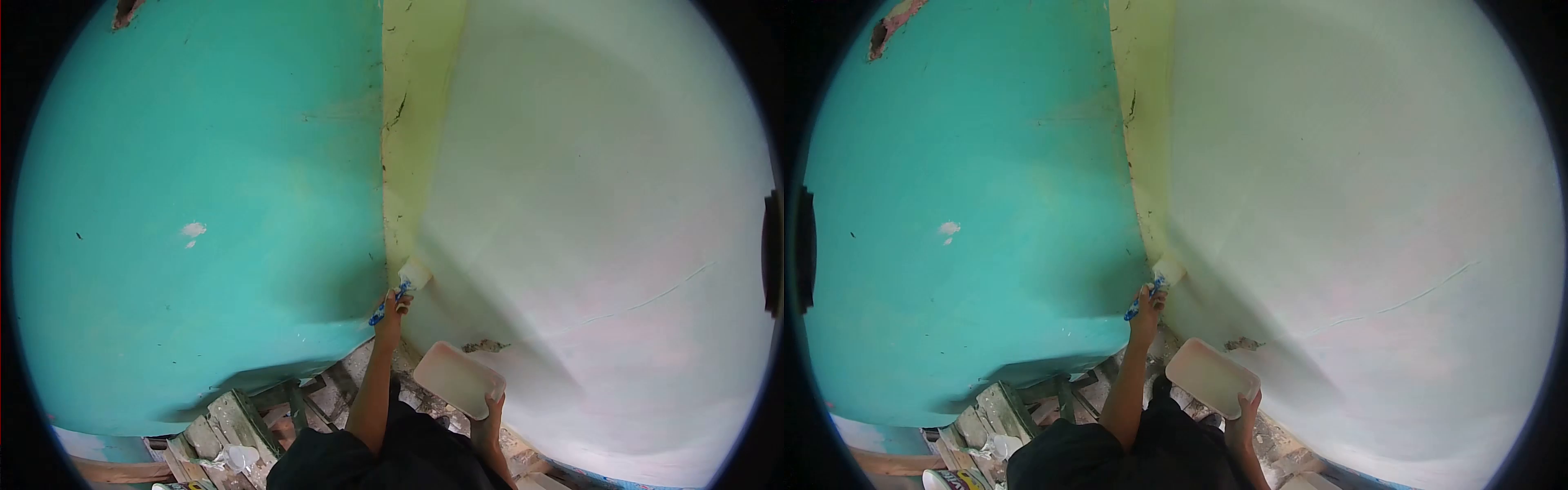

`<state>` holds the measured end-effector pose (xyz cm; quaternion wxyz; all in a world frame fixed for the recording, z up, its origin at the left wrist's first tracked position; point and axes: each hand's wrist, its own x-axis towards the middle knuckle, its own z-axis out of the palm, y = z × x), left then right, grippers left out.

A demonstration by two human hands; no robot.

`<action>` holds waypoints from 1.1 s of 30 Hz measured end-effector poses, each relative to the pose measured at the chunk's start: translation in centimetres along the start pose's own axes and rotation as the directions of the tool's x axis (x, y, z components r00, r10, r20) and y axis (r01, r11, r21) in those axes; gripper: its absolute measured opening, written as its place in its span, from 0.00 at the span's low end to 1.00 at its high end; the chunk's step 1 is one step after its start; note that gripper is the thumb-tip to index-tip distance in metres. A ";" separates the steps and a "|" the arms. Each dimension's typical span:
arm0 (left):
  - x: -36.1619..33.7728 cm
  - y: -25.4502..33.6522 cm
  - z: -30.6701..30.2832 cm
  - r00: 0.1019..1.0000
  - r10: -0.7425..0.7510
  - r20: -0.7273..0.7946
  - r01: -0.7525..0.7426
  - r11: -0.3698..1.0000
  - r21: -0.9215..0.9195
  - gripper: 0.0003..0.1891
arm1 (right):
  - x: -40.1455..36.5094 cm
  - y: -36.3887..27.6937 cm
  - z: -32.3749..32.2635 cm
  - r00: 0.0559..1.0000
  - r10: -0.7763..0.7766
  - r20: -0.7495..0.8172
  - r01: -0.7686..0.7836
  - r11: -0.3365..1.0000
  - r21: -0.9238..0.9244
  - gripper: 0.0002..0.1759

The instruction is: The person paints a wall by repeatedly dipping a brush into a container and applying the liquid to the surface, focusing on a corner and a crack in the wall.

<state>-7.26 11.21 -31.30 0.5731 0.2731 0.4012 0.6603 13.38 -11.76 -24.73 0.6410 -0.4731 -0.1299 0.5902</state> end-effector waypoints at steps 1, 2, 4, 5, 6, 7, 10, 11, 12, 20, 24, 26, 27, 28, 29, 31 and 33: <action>-0.5 -0.7 -0.7 1.000 -0.015 -0.025 0.016 0.999 0.038 0.17 | -0.1 -0.2 0.1 1.000 0.002 -0.005 -0.002 1.000 -0.004 0.37; -0.9 -1.8 -1.6 0.998 -0.043 -0.035 0.045 0.996 0.078 0.18 | -0.1 -0.2 -0.1 1.000 0.000 0.003 0.000 1.000 -0.003 0.37; -1.5 -3.2 -3.1 0.994 -0.089 -0.059 0.097 0.983 0.157 0.18 | 0.3 -0.1 -0.2 1.000 -0.005 0.025 0.005 1.000 0.001 0.37; -1.8 -3.5 -3.7 0.994 -0.089 -0.063 0.102 0.967 0.232 0.18 | 0.3 -0.2 -0.1 1.000 0.002 0.031 -0.002 1.000 0.005 0.37; -2.1 -3.8 -4.2 0.994 -0.089 -0.068 0.106 0.946 0.306 0.17 | 0.3 -0.3 0.0 0.999 0.010 0.037 -0.010 1.000 0.008 0.37; -2.5 -4.0 -4.7 0.993 -0.089 -0.071 0.110 0.919 0.378 0.17 | 0.2 -0.4 0.0 0.999 0.017 0.043 -0.017 1.000 0.011 0.37; -1.5 -6.6 -6.2 0.998 -0.063 -0.029 0.070 0.924 0.377 0.17 | 0.5 0.2 -0.5 0.998 0.014 0.061 -0.016 0.999 0.034 0.37; -1.5 -6.1 -5.7 1.000 0.001 -0.003 0.000 0.912 0.411 0.17 | 0.6 0.1 -0.6 0.997 0.014 0.074 -0.017 0.999 0.034 0.37; -1.5 -5.7 -5.0 0.998 0.064 0.025 -0.068 0.893 0.444 0.17 | 0.6 0.0 -0.6 0.996 0.015 0.086 -0.018 0.999 0.035 0.37; -3.0 11.0 8.6 0.970 0.238 0.047 -0.234 0.868 0.439 0.15 | 0.6 0.7 -2.3 0.998 0.038 0.047 -0.040 0.999 0.035 0.38; -4.3 19.7 13.6 0.945 0.301 0.127 -0.326 0.863 0.386 0.15 | 0.4 0.3 -1.9 0.997 0.068 0.044 -0.069 0.997 0.020 0.38; -4.8 22.3 15.5 0.894 0.412 0.178 -0.447 0.854 0.267 0.15 | 0.6 0.7 -2.0 0.996 0.062 0.067 -0.062 0.998 -0.003 0.38; -5.1 23.3 16.1 0.863 0.466 0.196 -0.501 0.841 0.206 0.15 | 1.0 1.1 -2.3 0.994 0.043 0.099 -0.042 0.999 -0.020 0.37; -5.3 24.3 16.4 0.855 0.470 0.221 -0.510 0.839 0.189 0.15 | 1.1 1.2 -2.3 0.991 0.024 0.131 -0.020 0.999 -0.037 0.36; -5.1 24.4 16.3 0.849 0.484 0.213 -0.514 0.850 0.113 0.15 | 1.0 1.3 -2.3 0.991 0.031 0.129 -0.026 0.999 -0.039 0.36; -4.3 24.1 16.1 0.833 0.516 0.199 -0.519 0.854 -0.042 0.16 | 1.0 1.4 -1.9 0.991 0.040 0.130 -0.035 0.999 -0.039 0.37; -2.5 20.4 13.8 0.854 0.486 0.188 -0.476 0.874 -0.094 0.16 | 1.1 1.7 -2.3 0.991 0.041 0.127 -0.034 0.998 -0.053 0.37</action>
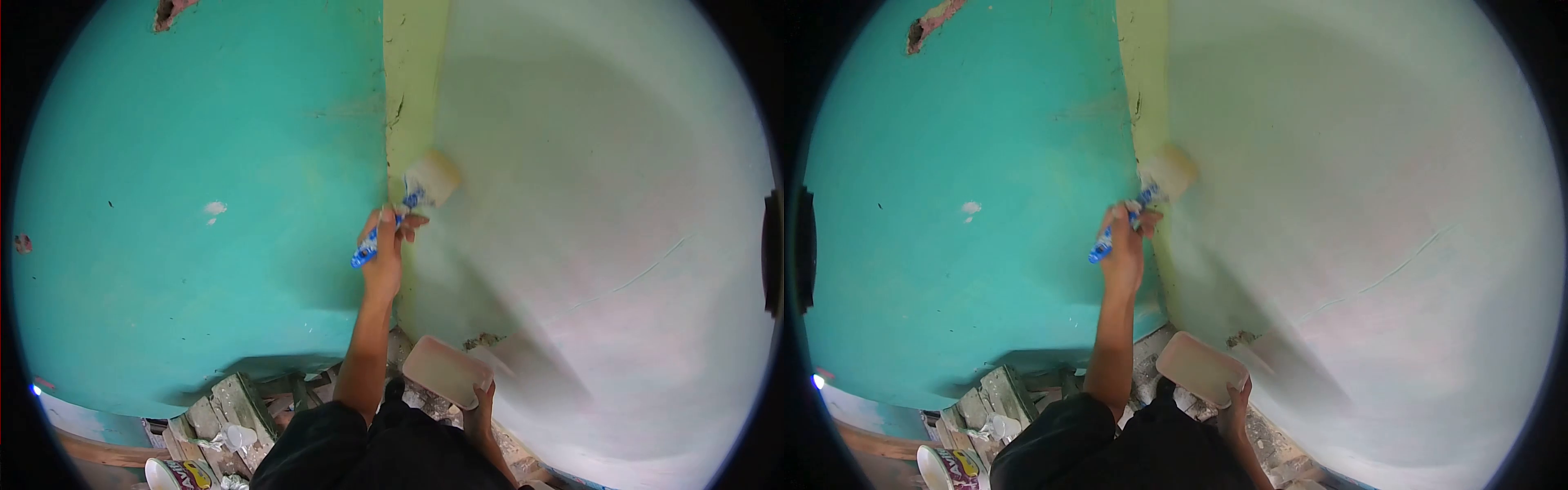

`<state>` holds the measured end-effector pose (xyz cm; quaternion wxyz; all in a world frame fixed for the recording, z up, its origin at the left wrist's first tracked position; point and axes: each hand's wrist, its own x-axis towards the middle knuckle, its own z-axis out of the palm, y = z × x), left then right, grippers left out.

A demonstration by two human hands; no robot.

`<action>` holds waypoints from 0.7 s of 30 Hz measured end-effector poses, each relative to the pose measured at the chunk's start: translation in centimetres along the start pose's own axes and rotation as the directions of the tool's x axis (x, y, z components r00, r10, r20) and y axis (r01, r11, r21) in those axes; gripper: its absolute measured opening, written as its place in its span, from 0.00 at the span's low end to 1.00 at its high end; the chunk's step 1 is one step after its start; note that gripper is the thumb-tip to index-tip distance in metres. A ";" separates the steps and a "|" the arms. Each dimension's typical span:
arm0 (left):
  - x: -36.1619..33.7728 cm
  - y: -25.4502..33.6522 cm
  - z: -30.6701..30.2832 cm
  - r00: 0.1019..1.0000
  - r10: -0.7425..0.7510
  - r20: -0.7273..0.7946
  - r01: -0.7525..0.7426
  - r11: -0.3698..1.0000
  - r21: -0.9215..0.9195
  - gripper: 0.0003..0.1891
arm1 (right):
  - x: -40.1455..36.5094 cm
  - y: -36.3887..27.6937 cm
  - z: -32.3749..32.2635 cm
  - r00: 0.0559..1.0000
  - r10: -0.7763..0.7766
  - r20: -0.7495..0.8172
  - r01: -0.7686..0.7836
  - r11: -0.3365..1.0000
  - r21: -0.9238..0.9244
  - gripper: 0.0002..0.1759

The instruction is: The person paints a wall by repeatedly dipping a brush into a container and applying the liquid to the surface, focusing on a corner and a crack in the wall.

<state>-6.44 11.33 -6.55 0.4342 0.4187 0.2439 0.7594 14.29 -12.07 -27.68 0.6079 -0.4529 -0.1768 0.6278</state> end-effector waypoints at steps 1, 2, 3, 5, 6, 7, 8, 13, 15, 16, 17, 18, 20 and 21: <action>-1.0 -2.8 -1.6 0.999 -0.041 -0.031 0.040 0.999 -0.035 0.16 | 0.2 0.2 -0.2 1.000 -0.005 0.001 0.005 1.000 -0.005 0.37; -1.8 -5.6 -3.3 0.996 -0.076 -0.057 0.072 0.995 -0.074 0.16 | 0.5 0.5 -0.4 1.000 -0.015 -0.010 0.015 1.000 0.001 0.36; -3.3 -8.5 -5.5 0.991 -0.104 -0.080 0.103 0.995 -0.018 0.15 | 0.5 0.7 -0.7 0.999 -0.025 -0.022 0.025 1.000 0.005 0.36; -7.3 -12.9 -9.7 0.970 -0.198 -0.140 0.215 0.969 0.119 0.15 | -0.1 -0.8 0.2 0.999 0.009 -0.050 -0.003 0.993 0.117 0.37; -9.1 -14.3 -11.2 0.949 -0.256 -0.183 0.290 0.937 0.196 0.15 | -0.1 -0.9 0.2 0.998 0.004 -0.061 0.003 0.992 0.122 0.37; -10.7 -15.3 -12.1 0.918 -0.315 -0.240 0.362 0.913 0.187 0.16 | -0.2 -1.0 0.1 0.997 0.003 -0.072 0.007 0.992 0.128 0.37; -12.2 -16.3 -12.9 0.879 -0.372 -0.300 0.434 0.884 0.175 0.18 | -0.4 -1.0 -0.1 0.996 0.006 -0.084 0.005 0.991 0.132 0.37; -15.2 -20.4 -17.2 0.919 -0.339 -0.199 0.393 0.781 0.484 0.18 | -0.1 0.0 -1.4 0.997 -0.034 -0.066 0.037 0.998 0.043 0.36; -14.3 -20.5 -16.0 0.934 -0.312 -0.174 0.356 0.777 0.519 0.17 | 0.1 0.0 -1.7 0.997 -0.052 -0.060 0.054 0.998 0.032 0.36; -13.2 -18.8 -13.9 0.936 -0.304 -0.179 0.352 0.776 0.523 0.17 | -0.1 -0.4 -1.5 0.997 -0.041 -0.067 0.045 0.997 0.064 0.37; -12.0 -16.7 -11.6 0.937 -0.298 -0.184 0.350 0.774 0.528 0.17 | -0.3 -0.7 -1.3 0.997 -0.027 -0.073 0.034 0.995 0.096 0.38; -10.8 -14.8 -9.7 0.952 -0.262 -0.156 0.304 0.776 0.553 0.17 | -0.4 -0.8 -1.3 0.997 -0.034 -0.071 0.039 0.997 0.067 0.37; -8.3 -9.5 -5.3 0.976 -0.189 -0.104 0.214 0.793 0.571 0.16 | -0.6 -0.7 -1.2 0.997 -0.040 -0.061 0.041 0.999 0.010 0.35; -7.2 -6.7 -3.1 0.985 -0.152 -0.081 0.171 0.809 0.562 0.16 | -0.6 -0.6 -1.3 0.998 -0.021 -0.062 0.022 1.000 0.011 0.36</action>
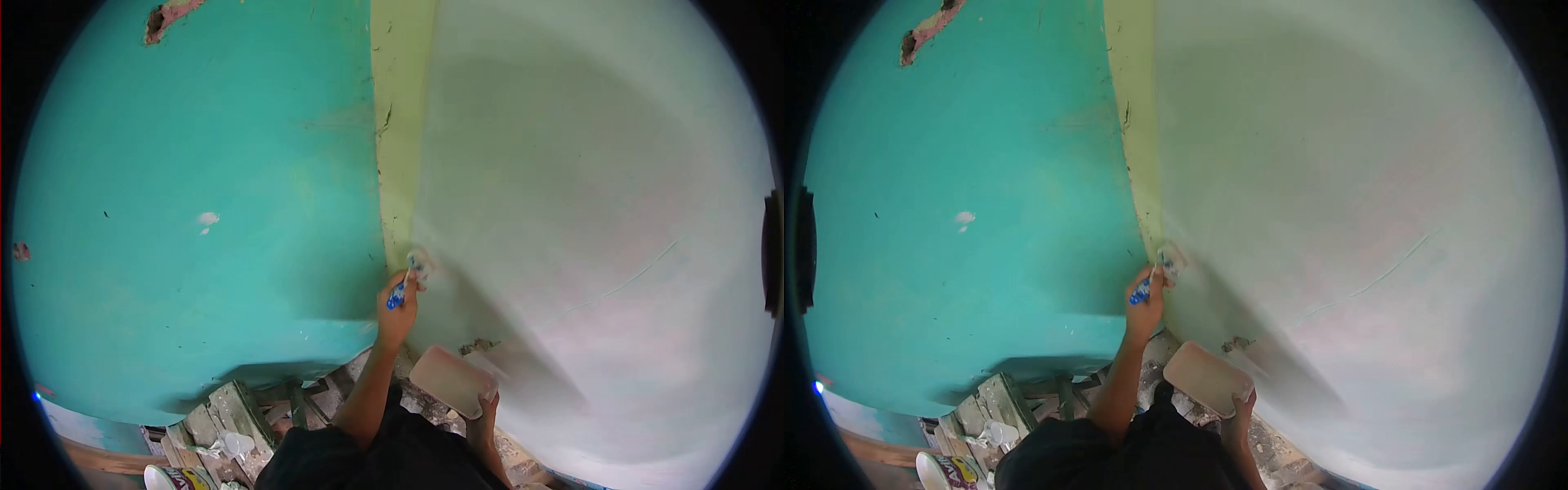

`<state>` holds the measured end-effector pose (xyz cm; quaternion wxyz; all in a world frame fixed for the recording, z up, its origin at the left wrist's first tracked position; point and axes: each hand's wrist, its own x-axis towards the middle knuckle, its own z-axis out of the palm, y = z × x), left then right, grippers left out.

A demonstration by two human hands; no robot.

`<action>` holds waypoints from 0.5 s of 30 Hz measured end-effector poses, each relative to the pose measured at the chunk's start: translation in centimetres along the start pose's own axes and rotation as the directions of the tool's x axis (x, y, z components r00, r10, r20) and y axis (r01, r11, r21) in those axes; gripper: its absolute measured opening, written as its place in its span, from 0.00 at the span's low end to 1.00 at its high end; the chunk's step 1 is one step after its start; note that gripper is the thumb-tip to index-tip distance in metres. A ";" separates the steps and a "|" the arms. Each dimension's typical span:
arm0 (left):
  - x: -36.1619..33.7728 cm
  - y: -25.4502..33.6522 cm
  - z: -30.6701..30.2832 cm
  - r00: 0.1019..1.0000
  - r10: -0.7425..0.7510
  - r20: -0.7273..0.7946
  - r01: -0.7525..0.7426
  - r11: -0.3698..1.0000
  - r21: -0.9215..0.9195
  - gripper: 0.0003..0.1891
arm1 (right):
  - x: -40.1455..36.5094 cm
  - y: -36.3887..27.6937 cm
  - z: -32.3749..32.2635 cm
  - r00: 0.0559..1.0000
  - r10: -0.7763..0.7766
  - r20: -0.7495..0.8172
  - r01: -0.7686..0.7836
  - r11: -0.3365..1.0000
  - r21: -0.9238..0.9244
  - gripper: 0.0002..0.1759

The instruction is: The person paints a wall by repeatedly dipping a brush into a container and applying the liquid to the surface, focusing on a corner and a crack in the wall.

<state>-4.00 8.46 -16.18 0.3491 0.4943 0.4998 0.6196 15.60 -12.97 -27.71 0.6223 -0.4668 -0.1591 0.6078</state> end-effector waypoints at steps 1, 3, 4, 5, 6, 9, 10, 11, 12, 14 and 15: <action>0.5 2.7 -0.1 0.999 0.045 0.005 -0.044 0.998 -0.043 0.16 | 0.1 0.2 -0.2 1.000 0.018 -0.002 -0.018 1.000 0.000 0.36; 1.1 6.8 -0.2 0.991 0.136 0.010 -0.134 0.982 -0.133 0.14 | -0.1 0.0 -0.2 0.999 0.043 0.003 -0.043 0.999 0.027 0.37; 1.4 8.2 -0.3 0.989 0.149 0.009 -0.145 0.969 -0.201 0.14 | -0.2 -0.4 0.3 0.999 0.050 0.012 -0.051 0.997 0.054 0.37; 1.7 9.4 -0.6 0.986 0.164 0.007 -0.156 0.951 -0.266 0.14 | -0.4 -0.5 0.6 0.998 0.057 0.023 -0.058 0.995 0.084 0.38; 1.7 10.0 -0.7 0.984 0.177 0.005 -0.166 0.929 -0.330 0.15 | -0.4 -0.4 0.5 0.998 0.057 0.029 -0.059 0.995 0.082 0.38; 2.4 5.4 -0.4 0.995 0.097 -0.034 -0.099 0.825 -0.556 0.14 | 0.0 -0.4 0.3 0.998 0.043 0.041 -0.046 0.996 0.080 0.39; 2.2 2.4 -0.2 0.999 0.049 -0.016 -0.049 0.799 -0.599 0.15 | 0.0 -0.3 0.2 0.999 0.034 0.039 -0.037 0.996 0.081 0.39; 1.5 -1.6 0.1 1.000 0.004 0.005 0.000 0.770 -0.638 0.15 | 0.0 -0.3 0.1 0.999 0.024 0.038 -0.027 0.996 0.083 0.39; 0.6 -5.2 0.2 0.999 -0.040 0.028 0.049 0.737 -0.674 0.15 | 0.1 -0.2 -0.1 0.999 0.022 0.026 -0.024 0.996 0.082 0.39; -2.4 -10.7 -0.7 0.971 -0.235 0.033 0.217 0.821 -0.528 0.15 | 0.2 -0.1 -0.4 1.000 0.014 0.000 -0.014 0.997 0.082 0.38; -3.6 -12.3 -1.1 0.960 -0.277 0.035 0.263 0.858 -0.441 0.16 | 0.3 -0.2 -0.3 1.000 0.020 -0.015 -0.019 0.996 0.085 0.38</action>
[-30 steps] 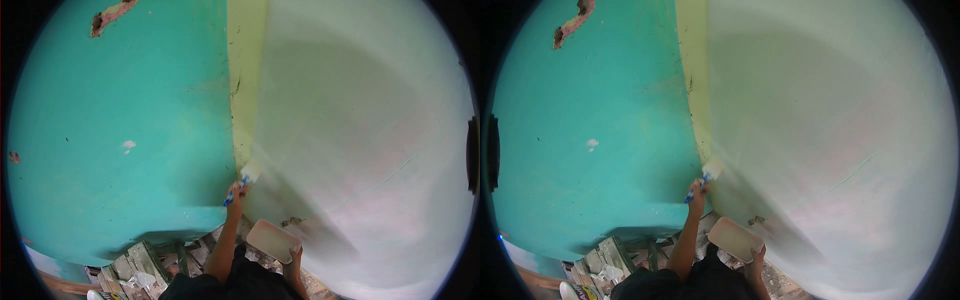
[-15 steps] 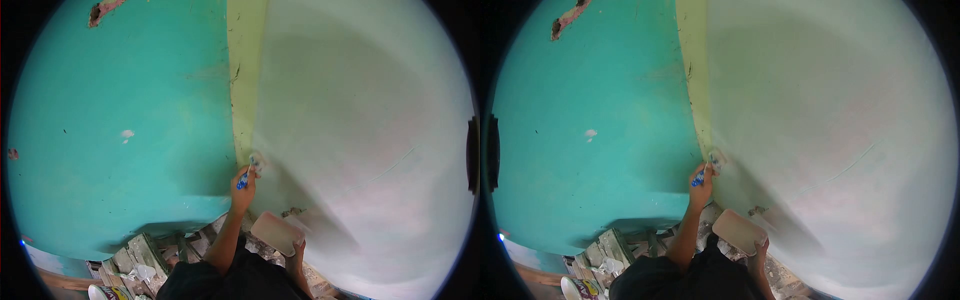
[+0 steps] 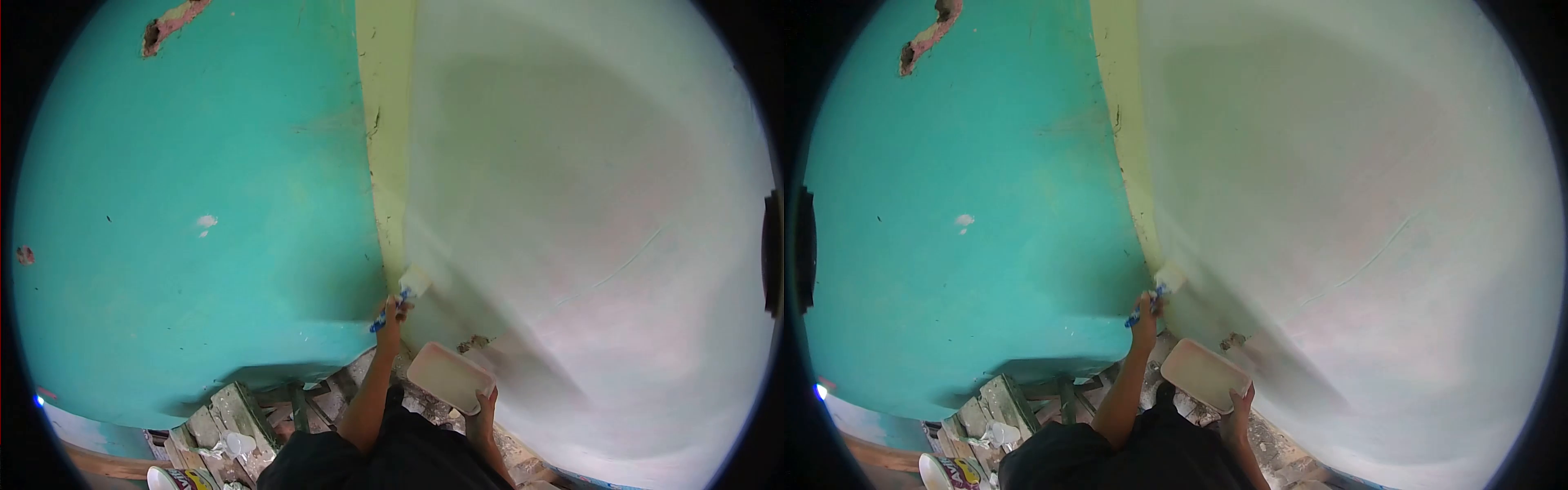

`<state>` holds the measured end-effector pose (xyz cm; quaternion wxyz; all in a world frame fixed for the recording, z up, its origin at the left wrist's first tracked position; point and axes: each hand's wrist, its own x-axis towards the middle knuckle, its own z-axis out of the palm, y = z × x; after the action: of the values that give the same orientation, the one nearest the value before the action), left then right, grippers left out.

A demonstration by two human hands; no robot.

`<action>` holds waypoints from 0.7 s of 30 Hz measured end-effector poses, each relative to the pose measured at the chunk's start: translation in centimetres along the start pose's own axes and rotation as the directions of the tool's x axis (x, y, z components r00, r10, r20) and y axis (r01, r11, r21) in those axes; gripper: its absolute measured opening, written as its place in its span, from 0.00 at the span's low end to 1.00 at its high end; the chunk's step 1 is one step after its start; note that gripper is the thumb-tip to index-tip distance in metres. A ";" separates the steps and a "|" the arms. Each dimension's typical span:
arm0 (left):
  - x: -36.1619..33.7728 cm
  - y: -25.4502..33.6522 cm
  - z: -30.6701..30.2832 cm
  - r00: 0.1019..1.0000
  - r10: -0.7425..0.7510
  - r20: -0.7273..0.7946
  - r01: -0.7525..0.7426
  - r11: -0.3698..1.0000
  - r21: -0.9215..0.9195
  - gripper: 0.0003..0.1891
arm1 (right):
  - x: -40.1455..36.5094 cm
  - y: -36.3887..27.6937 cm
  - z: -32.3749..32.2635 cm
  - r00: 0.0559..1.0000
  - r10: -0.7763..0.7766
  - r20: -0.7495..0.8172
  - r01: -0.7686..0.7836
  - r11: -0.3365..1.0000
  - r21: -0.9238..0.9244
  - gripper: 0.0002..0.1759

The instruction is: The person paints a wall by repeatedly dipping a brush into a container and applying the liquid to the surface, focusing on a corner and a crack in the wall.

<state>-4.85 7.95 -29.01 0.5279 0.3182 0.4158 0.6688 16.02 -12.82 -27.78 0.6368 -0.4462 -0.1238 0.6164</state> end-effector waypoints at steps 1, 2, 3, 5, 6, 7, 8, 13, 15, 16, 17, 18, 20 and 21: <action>-0.8 -1.3 -1.0 0.999 -0.039 -0.023 0.041 0.995 0.096 0.16 | -0.1 -0.2 0.0 1.000 0.006 -0.015 -0.006 1.000 0.000 0.38; -1.1 -2.4 -2.0 0.996 -0.076 -0.055 0.085 0.978 0.191 0.17 | -0.3 -0.4 0.0 0.999 0.017 -0.031 -0.017 1.000 -0.002 0.38; -0.5 -4.0 -3.1 0.999 -0.023 -0.036 0.031 0.967 0.254 0.17 | -0.3 -0.4 -0.2 1.000 0.011 -0.018 -0.011 1.000 0.005 0.38; 0.4 -6.1 -4.9 0.996 0.084 0.009 -0.081 0.923 0.376 0.17 | -0.1 -0.3 -0.5 1.000 0.001 0.014 -0.001 1.000 0.019 0.38; 0.6 -6.4 -5.1 0.997 0.078 -0.010 -0.069 0.936 0.344 0.17 | -0.1 -0.3 -0.7 1.000 0.005 0.012 -0.005 1.000 0.008 0.38; 0.9 -5.6 -4.3 0.997 0.071 -0.025 -0.060 0.949 0.311 0.16 | 0.0 -0.4 -0.7 1.000 0.005 0.008 -0.005 1.000 -0.002 0.38; 1.4 -4.6 -3.2 0.997 0.063 -0.037 -0.050 0.960 0.276 0.16 | 0.1 -0.4 -0.8 1.000 0.003 0.002 -0.003 1.000 -0.011 0.38; -0.6 12.0 8.2 0.982 0.163 0.092 -0.186 0.909 0.374 0.17 | -0.1 -0.3 -0.7 1.000 0.020 -0.012 -0.020 1.000 0.019 0.38; -0.9 17.2 10.8 0.956 0.256 0.144 -0.291 0.891 0.348 0.17 | -0.2 -0.3 -0.5 1.000 0.022 0.002 -0.022 0.999 0.027 0.38; -1.3 19.7 12.0 0.943 0.283 0.174 -0.323 0.903 0.285 0.17 | -0.2 -0.2 -0.6 1.000 0.022 0.015 -0.023 0.999 0.031 0.38; -1.7 22.2 13.0 0.929 0.310 0.202 -0.351 0.910 0.220 0.17 | -0.3 0.0 -0.6 0.999 0.023 0.028 -0.024 0.999 0.035 0.39; -2.0 23.8 13.8 0.913 0.339 0.228 -0.378 0.913 0.154 0.17 | -0.4 0.2 -0.7 0.999 0.025 0.045 -0.027 0.999 0.040 0.39; -2.3 25.7 14.5 0.879 0.419 0.226 -0.437 0.899 0.034 0.17 | -0.3 0.3 -0.7 0.996 0.024 0.081 -0.028 0.998 0.050 0.39; -2.4 26.0 14.7 0.862 0.457 0.221 -0.463 0.886 -0.026 0.17 | -0.4 0.3 -0.6 0.996 0.019 0.092 -0.024 0.999 0.044 0.39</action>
<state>-3.05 6.36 0.84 0.3916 0.4875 0.2758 0.7300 16.18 -13.51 -28.19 0.6337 -0.4045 -0.1341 0.6456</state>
